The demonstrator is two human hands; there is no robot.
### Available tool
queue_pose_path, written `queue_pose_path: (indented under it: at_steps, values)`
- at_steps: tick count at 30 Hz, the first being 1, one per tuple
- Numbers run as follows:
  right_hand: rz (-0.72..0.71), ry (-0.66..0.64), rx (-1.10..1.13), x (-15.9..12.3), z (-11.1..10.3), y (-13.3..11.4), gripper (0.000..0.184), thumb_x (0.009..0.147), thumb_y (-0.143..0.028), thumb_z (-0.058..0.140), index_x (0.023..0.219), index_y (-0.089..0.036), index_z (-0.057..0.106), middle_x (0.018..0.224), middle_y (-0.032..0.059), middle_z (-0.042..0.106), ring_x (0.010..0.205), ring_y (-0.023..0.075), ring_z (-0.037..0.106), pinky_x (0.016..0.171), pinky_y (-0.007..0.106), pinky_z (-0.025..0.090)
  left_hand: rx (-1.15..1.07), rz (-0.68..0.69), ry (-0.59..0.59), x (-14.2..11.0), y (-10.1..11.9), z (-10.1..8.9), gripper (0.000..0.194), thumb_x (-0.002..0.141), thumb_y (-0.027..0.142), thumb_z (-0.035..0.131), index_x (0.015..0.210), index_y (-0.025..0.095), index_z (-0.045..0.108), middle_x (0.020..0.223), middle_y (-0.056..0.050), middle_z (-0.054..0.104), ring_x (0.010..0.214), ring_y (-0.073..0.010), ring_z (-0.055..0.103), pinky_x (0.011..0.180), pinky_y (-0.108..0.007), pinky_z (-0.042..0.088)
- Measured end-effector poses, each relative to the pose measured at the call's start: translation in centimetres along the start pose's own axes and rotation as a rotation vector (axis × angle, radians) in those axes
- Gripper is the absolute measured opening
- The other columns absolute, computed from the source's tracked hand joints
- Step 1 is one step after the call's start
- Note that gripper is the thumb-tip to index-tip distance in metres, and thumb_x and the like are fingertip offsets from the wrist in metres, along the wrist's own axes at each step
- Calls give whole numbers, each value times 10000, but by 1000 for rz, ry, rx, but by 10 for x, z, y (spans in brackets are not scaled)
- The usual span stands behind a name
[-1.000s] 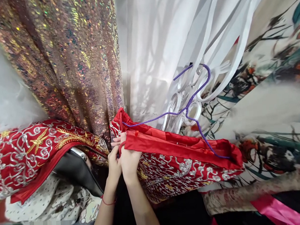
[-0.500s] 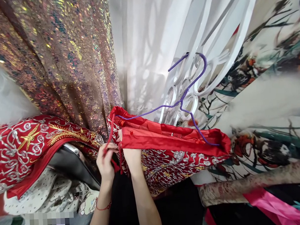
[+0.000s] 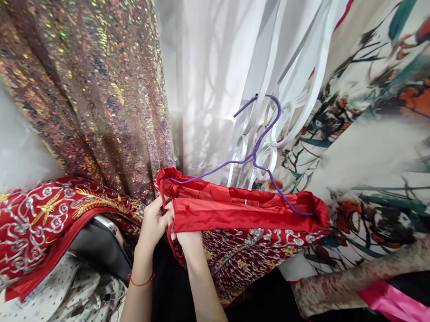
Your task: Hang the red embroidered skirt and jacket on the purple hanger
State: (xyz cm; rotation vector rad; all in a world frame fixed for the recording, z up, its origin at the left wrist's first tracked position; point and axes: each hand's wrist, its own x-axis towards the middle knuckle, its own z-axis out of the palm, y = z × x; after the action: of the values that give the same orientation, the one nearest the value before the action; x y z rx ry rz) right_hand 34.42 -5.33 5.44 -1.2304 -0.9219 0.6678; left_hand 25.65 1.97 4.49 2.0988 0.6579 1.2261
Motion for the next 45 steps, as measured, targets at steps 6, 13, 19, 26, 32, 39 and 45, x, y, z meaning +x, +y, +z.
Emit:
queue_pose_path:
  at_steps: [6, 13, 19, 26, 32, 39, 45]
  values:
    - [129, 22, 177, -5, 7, -16, 471, 829, -571, 623, 534, -211, 545, 400, -61, 441, 334, 74, 341, 370, 227, 301, -65, 58, 21, -2, 2, 1, 71, 823, 198, 541, 754, 189, 533, 683, 16, 571, 617, -123, 490, 616, -228, 391]
    - [7, 259, 240, -13, 21, -33, 364, 831, -485, 701, 620, -207, 597, 458, -42, 558, 413, 109, 495, 496, 258, 480, -153, 14, -103, 3, 21, -11, 135, 903, 223, 535, 819, 174, 630, 721, -13, 638, 667, -143, 591, 669, -237, 471]
    - [-51, 253, 349, -9, 20, -63, 260, 820, -425, 711, 781, -192, 604, 573, -19, 669, 363, 91, 489, 369, 222, 379, -62, 63, -81, -13, 26, -16, 121, 769, 96, 516, 714, 184, 578, 686, 1, 601, 625, -133, 548, 630, -226, 459]
    - [-87, 32, 89, -6, -13, -67, 270, 882, -448, 664, 896, -178, 643, 750, 13, 739, 427, 98, 590, 468, 240, 499, 85, -37, -69, -20, 21, -10, 109, 911, 241, 536, 830, 193, 591, 681, 29, 539, 608, -119, 493, 619, -236, 399]
    - [-811, 496, -768, -53, -110, -72, 147, 895, -132, 655, 999, -225, 698, 913, 32, 736, 820, 168, 696, 783, 315, 552, 34, -37, 179, 4, 20, -15, 120, 899, 268, 575, 999, 202, 572, 894, -19, 633, 801, -153, 623, 738, -263, 486]
    - [-653, 591, -1391, -88, -247, -90, 323, 804, -381, 786, 1117, -313, 748, 1454, 126, 525, 1351, 398, 444, 1138, 577, 312, 91, 64, 436, 77, 16, -5, 327, 899, 467, 632, 1033, 169, 643, 1041, -82, 665, 991, -200, 590, 933, -322, 443]
    - [-594, 283, -1034, -59, -295, -104, 125, 850, -375, 688, 843, -259, 732, 1248, 96, 691, 1130, 281, 629, 973, 489, 503, -193, 51, 68, 99, -1, 4, 457, 917, 574, 586, 704, 170, 606, 633, 21, 493, 599, -107, 412, 582, -242, 334]
